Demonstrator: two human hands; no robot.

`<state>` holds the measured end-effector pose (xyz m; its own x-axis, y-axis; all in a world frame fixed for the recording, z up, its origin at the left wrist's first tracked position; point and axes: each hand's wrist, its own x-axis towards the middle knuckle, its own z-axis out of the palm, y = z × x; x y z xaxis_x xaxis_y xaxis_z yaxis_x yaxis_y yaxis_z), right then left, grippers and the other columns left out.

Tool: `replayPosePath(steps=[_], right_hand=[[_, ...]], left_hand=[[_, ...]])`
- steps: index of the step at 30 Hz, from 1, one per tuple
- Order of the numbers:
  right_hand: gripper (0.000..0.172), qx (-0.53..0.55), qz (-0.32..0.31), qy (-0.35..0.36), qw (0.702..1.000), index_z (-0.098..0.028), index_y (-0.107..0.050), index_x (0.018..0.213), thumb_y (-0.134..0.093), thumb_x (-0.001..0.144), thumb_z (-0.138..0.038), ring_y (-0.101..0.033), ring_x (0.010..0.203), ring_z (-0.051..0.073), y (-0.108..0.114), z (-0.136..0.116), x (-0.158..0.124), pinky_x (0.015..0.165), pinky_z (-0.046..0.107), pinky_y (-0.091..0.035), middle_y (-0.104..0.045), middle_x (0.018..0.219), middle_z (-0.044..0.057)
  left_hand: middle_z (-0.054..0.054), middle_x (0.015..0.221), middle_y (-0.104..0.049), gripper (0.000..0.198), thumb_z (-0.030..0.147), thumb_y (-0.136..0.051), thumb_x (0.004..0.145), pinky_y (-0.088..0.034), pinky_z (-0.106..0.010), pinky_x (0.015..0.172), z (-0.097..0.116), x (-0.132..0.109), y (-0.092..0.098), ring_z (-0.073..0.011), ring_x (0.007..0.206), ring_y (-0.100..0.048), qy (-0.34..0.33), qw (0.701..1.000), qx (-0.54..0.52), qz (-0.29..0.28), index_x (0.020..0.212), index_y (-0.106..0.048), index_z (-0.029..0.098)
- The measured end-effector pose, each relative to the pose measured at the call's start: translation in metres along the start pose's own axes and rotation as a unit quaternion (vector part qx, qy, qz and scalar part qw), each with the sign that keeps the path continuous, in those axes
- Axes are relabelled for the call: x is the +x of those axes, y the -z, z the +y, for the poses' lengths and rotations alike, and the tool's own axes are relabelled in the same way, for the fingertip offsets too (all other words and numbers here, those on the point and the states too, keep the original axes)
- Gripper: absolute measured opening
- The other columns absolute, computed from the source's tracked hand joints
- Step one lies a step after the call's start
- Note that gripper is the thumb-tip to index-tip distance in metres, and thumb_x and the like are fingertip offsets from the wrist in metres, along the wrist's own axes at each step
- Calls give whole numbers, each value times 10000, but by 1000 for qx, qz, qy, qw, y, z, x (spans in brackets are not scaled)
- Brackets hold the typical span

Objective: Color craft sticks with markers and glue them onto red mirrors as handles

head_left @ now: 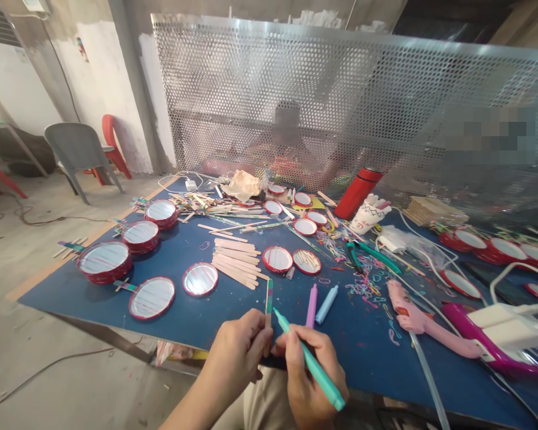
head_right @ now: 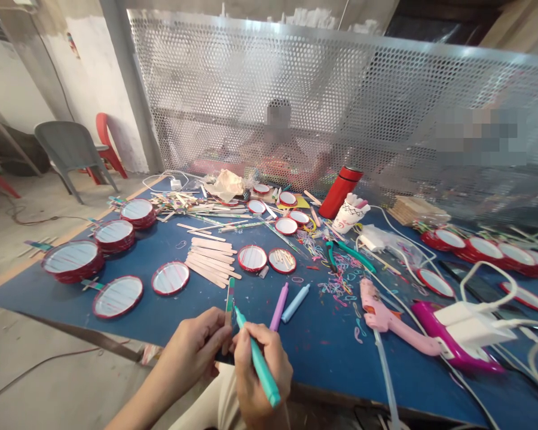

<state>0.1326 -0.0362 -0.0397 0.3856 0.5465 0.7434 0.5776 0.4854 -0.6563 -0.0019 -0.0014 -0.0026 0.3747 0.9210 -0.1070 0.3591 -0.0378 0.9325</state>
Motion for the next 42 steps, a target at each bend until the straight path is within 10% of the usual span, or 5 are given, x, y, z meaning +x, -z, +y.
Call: replayPosePath(steps=[42], right_hand=[[67,34,6,2,999,-187,-684,1019,-635,973,-180,-711,599,143,-4,-4,2,566,244,-611,-713,736,6]], left_hand=[[45,634,-615,257,397,-535,919,-363,-176,385,2,0,1,-101,400,-569,22,999,-43,-1,731,-494,227]])
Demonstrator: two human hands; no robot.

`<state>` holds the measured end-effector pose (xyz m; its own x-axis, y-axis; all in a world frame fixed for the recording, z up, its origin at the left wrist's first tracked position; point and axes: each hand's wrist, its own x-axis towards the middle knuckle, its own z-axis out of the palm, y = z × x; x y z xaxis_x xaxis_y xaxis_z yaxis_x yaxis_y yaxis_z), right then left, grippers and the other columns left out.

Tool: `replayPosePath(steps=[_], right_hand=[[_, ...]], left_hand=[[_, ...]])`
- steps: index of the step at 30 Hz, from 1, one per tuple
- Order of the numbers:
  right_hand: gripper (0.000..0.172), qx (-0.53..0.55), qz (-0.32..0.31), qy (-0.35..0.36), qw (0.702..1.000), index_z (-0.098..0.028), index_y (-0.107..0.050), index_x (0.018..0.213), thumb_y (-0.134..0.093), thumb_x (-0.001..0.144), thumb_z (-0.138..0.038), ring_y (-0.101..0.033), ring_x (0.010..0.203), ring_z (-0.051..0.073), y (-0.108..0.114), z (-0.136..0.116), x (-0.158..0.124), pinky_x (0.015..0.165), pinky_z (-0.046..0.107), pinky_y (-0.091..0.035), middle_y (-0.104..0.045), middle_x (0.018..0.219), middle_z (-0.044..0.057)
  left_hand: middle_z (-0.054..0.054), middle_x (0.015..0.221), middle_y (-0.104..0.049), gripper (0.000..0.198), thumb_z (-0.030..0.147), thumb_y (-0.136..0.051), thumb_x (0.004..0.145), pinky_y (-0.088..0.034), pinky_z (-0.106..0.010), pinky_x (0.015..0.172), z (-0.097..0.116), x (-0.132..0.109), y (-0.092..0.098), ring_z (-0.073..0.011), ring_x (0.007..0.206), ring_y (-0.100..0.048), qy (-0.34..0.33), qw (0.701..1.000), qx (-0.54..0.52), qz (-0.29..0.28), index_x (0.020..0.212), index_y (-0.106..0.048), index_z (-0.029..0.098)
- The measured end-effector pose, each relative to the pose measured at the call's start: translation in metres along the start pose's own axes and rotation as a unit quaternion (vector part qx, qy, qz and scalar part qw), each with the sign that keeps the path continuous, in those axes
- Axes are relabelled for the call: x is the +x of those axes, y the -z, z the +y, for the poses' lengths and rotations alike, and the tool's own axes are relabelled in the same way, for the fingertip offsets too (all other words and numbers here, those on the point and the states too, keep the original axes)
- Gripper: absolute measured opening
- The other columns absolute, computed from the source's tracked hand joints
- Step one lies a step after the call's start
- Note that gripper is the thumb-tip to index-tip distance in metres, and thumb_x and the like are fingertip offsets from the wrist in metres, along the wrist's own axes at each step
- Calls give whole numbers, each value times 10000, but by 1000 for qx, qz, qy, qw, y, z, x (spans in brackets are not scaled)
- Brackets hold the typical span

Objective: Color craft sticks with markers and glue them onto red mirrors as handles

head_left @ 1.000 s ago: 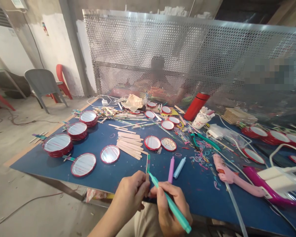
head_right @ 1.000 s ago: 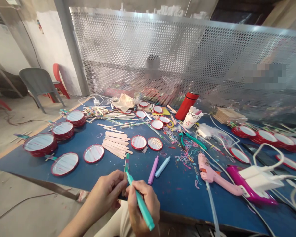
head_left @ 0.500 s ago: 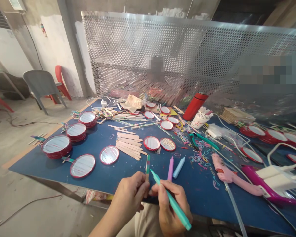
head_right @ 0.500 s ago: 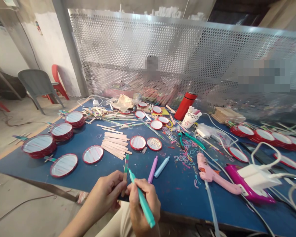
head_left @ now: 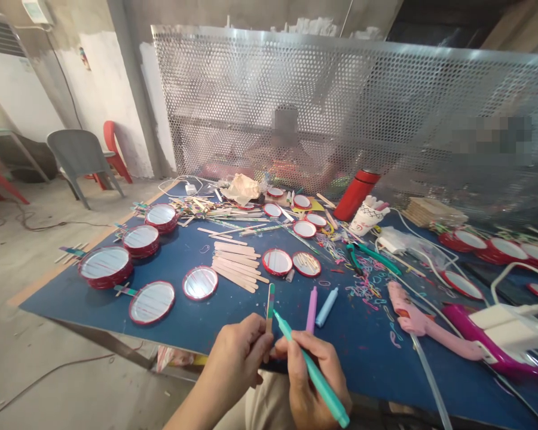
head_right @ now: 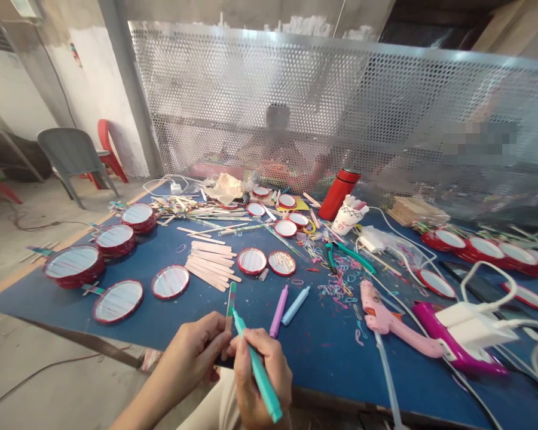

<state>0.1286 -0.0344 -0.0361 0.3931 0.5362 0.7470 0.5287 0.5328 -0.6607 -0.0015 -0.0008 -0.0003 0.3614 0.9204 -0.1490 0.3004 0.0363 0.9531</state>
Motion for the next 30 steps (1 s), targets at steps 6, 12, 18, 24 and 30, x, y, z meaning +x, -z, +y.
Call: replayPosePath(steps=[6,12,18,24,30], right_hand=[[76,6,13,-6,1000,-185,-664,975,-597,979,-148,-663,532,124,2,0,0,564,242,-596,-688,690,-15],[77,11,-56,32,998,-201,-676,1020,-616,973,-184,-692,608,130,6,6,-3,585,228,-607,-712,749,-1],[66,-3,-9,5,1000,-198,-665,971,-606,979,-171,-664,545,107,4,3,-1,590,206,-589,-679,684,-32],[74,-9,-48,26,998,-197,-684,1016,-621,982,-213,-712,644,129,6,8,-6,635,222,-610,-719,774,1],[60,-5,-21,-15,1000,-202,-673,1013,-619,993,-221,-686,576,123,5,4,-5,573,221,-593,-706,727,-12]], left_hand=[[35,646,-654,262,397,-532,915,-377,-173,397,1,1,2,-102,406,-599,5,999,-30,-17,723,-486,224],[50,607,-608,234,404,-525,907,-373,-167,383,1,2,3,-106,413,-599,0,999,-34,-20,756,-503,226],[16,627,-658,274,403,-495,915,-399,-176,394,5,2,4,-108,420,-604,-28,1000,-13,-5,704,-463,231],[37,626,-623,249,407,-492,913,-386,-169,393,4,2,2,-106,417,-607,-11,1000,-18,-12,746,-479,223],[27,658,-647,258,410,-488,920,-390,-172,405,1,1,2,-100,420,-603,-5,1000,-22,-16,748,-484,218]])
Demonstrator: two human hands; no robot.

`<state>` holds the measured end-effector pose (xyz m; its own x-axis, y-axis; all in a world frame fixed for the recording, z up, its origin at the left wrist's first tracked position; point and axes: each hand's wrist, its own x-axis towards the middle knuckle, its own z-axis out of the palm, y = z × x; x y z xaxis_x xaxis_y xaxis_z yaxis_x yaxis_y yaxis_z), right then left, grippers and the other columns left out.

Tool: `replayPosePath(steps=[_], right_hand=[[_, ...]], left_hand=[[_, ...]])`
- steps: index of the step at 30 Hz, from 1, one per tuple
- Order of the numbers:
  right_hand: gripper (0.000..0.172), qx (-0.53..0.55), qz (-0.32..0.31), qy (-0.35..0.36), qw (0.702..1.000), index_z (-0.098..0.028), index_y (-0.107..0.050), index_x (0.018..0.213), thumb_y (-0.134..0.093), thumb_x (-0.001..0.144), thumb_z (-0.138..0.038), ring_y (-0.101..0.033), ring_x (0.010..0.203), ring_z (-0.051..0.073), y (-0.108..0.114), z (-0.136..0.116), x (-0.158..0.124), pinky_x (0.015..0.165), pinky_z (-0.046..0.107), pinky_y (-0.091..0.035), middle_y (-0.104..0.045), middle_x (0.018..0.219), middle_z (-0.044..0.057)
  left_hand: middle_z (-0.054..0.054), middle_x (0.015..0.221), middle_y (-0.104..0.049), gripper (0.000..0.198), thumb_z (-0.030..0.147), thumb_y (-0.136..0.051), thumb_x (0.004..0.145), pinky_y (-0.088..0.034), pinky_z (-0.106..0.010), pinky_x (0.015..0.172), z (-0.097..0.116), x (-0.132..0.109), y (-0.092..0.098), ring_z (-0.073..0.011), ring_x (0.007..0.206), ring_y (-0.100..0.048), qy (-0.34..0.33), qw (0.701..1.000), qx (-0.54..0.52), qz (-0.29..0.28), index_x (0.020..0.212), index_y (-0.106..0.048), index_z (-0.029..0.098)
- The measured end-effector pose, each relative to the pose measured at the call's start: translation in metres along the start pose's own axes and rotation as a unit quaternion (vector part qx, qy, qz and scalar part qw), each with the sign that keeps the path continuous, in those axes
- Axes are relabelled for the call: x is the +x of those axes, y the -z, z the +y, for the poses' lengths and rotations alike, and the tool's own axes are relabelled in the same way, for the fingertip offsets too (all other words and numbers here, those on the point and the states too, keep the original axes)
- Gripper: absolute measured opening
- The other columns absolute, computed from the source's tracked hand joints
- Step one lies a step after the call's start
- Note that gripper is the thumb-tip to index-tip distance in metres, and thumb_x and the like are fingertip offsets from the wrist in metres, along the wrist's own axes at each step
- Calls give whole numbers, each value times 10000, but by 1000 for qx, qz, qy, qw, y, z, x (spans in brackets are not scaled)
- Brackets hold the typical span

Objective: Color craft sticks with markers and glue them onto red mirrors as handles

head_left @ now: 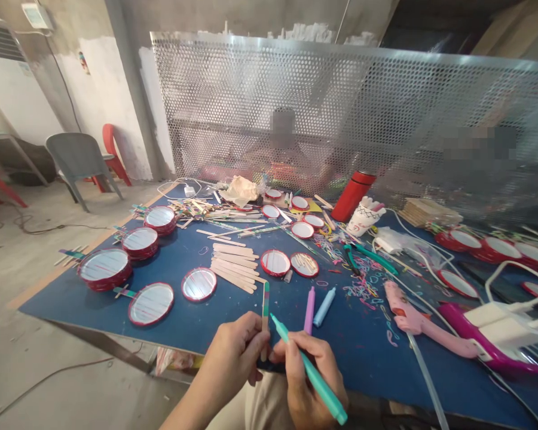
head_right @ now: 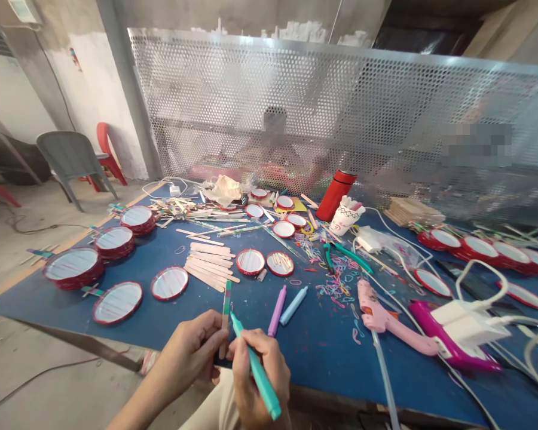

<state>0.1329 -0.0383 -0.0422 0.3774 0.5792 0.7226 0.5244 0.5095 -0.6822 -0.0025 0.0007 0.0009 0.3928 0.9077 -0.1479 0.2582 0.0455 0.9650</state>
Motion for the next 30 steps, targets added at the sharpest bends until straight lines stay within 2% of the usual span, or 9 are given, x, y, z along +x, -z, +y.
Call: replayPosePath(steps=[4,7,11,15,18,22,25,27,30], right_hand=[[60,-1,-8,19,1000,-199,-682,991,-626,982,-220,-688,576,126,-1,-1,0,577,225,-595,-712,733,-7],[66,8,21,-14,1000,-195,-677,987,-613,988,-211,-658,538,117,-3,-3,-3,548,224,-575,-693,709,-17],[84,3,30,-26,999,-190,-673,1013,-593,1005,-215,-662,547,115,-2,-6,4,560,226,-579,-693,724,-14],[143,-95,1,-9,995,-177,-668,1083,-578,1019,-268,-730,652,151,12,5,27,588,227,-585,-752,824,39],[242,-254,7,58,965,-153,-679,1125,-515,1041,-310,-743,785,212,31,22,43,705,306,-586,-771,951,106],[400,-447,-23,103,888,-109,-697,1118,-318,1053,-220,-708,777,284,55,56,52,693,387,-546,-771,933,143],[473,-513,-51,107,850,-93,-718,1118,-262,994,-88,-700,736,281,63,76,55,631,377,-510,-770,896,138],[508,-532,-50,113,838,-96,-720,1158,-245,981,-60,-715,795,276,63,79,58,631,371,-494,-769,982,159],[406,-474,1,140,869,-129,-705,1162,-320,1035,-143,-718,903,271,53,60,56,715,369,-508,-757,1056,164]], left_hand=[[27,648,-635,282,433,-516,917,-387,-173,407,4,-1,2,-103,426,-603,3,1000,-3,0,742,-492,213],[17,659,-651,333,485,-561,917,-398,-171,418,4,-1,4,-100,435,-610,2,999,-41,-18,751,-518,199],[7,705,-697,449,621,-623,901,-451,-183,446,-5,0,8,-81,414,-593,-4,985,-164,-44,819,-552,186],[33,694,-722,440,621,-685,896,-583,-261,650,-17,0,13,-87,461,-636,-25,955,-295,6,923,-574,196],[37,704,-743,400,559,-737,895,-582,-316,838,-21,2,16,-96,523,-678,-63,938,-340,4,973,-572,204],[26,718,-757,387,540,-741,902,-532,-370,983,-22,5,18,-97,549,-682,-84,938,-336,-33,966,-566,202],[0,743,-753,398,562,-710,916,-540,-340,906,-22,6,18,-106,565,-670,-89,951,-293,-52,887,-582,187],[-7,744,-732,418,583,-691,918,-533,-295,795,-22,6,17,-122,607,-660,-98,960,-257,-44,847,-594,183],[-2,712,-675,427,572,-704,906,-472,-238,697,-23,7,15,-133,680,-611,-138,971,-194,-1,773,-611,177]])
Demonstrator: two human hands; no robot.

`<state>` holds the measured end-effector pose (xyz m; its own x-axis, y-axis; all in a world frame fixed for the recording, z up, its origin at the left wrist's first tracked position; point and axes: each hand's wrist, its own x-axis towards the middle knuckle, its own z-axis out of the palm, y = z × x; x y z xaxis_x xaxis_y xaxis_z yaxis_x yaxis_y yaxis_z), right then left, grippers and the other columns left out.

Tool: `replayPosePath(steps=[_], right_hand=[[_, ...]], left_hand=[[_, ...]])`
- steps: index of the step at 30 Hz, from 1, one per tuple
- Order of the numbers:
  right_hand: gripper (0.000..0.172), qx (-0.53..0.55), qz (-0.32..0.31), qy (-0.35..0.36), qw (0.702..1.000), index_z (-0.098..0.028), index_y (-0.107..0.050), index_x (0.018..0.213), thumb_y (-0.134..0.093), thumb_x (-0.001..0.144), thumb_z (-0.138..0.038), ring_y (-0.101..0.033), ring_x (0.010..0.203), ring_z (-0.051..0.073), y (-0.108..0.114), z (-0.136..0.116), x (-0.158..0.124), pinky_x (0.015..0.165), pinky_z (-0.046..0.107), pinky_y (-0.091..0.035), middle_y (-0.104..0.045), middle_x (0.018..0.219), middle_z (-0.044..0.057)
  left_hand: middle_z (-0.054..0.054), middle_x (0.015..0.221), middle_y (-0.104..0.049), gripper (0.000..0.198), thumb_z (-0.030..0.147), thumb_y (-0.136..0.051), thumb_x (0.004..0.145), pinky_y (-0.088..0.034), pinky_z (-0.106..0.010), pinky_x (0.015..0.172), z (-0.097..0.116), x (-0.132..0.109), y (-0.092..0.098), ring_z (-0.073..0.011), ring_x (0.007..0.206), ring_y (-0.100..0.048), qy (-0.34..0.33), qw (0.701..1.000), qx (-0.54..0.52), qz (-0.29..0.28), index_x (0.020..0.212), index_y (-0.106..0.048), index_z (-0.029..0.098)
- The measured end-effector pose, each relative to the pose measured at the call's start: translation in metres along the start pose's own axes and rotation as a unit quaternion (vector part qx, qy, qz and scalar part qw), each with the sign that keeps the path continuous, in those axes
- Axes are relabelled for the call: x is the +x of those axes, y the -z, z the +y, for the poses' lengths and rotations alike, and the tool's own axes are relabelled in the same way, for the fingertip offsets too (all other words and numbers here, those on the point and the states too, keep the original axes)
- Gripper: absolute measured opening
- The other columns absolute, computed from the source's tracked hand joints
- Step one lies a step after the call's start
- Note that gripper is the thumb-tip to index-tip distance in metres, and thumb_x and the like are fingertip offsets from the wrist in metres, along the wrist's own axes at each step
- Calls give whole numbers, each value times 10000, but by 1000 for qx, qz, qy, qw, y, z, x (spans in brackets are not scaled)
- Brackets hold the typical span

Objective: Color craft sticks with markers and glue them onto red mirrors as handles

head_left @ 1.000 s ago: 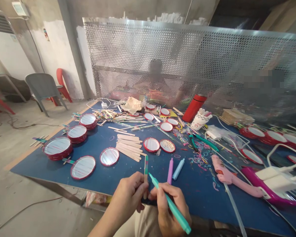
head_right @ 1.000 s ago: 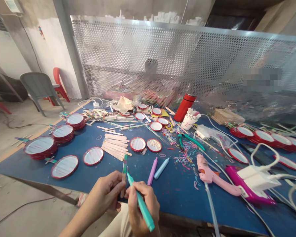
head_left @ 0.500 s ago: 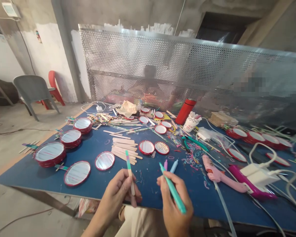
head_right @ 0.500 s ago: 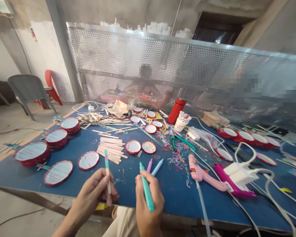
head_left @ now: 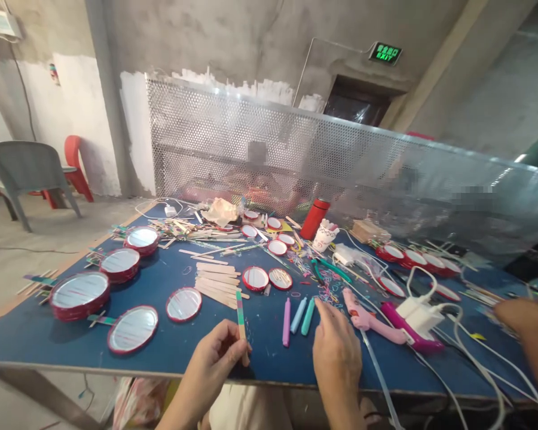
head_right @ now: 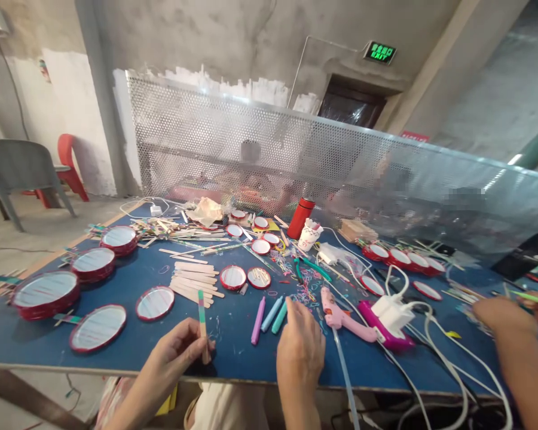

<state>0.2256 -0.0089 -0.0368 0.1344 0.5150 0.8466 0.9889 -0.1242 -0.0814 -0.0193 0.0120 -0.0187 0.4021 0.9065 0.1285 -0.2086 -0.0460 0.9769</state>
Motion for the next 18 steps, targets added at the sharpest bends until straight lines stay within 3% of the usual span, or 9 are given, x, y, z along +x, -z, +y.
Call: replayPosePath(steps=[3,8,14,18], right_hand=[[208,190,44,14,981,-169,-677,1088,-475,1045,-196,-715,872,209,20,-39,-4,784,319,-537,-759,941,93],[114,366,-48,5,929,-212,-666,1060,-567,1006,-193,-716,785,160,42,-90,-26,727,251,-573,-748,876,35],[198,398,-127,-99,903,-197,-674,1148,-637,972,-280,-743,718,154,40,-94,-41,658,220,-601,-772,856,24],[150,401,-121,-84,904,-215,-680,1073,-646,972,-321,-727,700,148,40,-96,-43,672,221,-596,-754,822,8]], left_hand=[[2,691,-643,429,554,-718,891,-436,-226,653,0,0,-1,-130,669,-560,-12,999,36,8,728,-614,171],[14,657,-621,433,584,-693,875,-436,-227,608,3,1,-4,-130,617,-553,13,999,32,4,771,-627,169],[21,631,-618,389,546,-716,830,-435,-225,554,7,1,-10,-123,545,-539,46,998,46,26,802,-616,171],[16,596,-615,355,525,-680,831,-422,-230,532,11,1,-14,-136,527,-533,63,993,92,35,776,-580,188]])
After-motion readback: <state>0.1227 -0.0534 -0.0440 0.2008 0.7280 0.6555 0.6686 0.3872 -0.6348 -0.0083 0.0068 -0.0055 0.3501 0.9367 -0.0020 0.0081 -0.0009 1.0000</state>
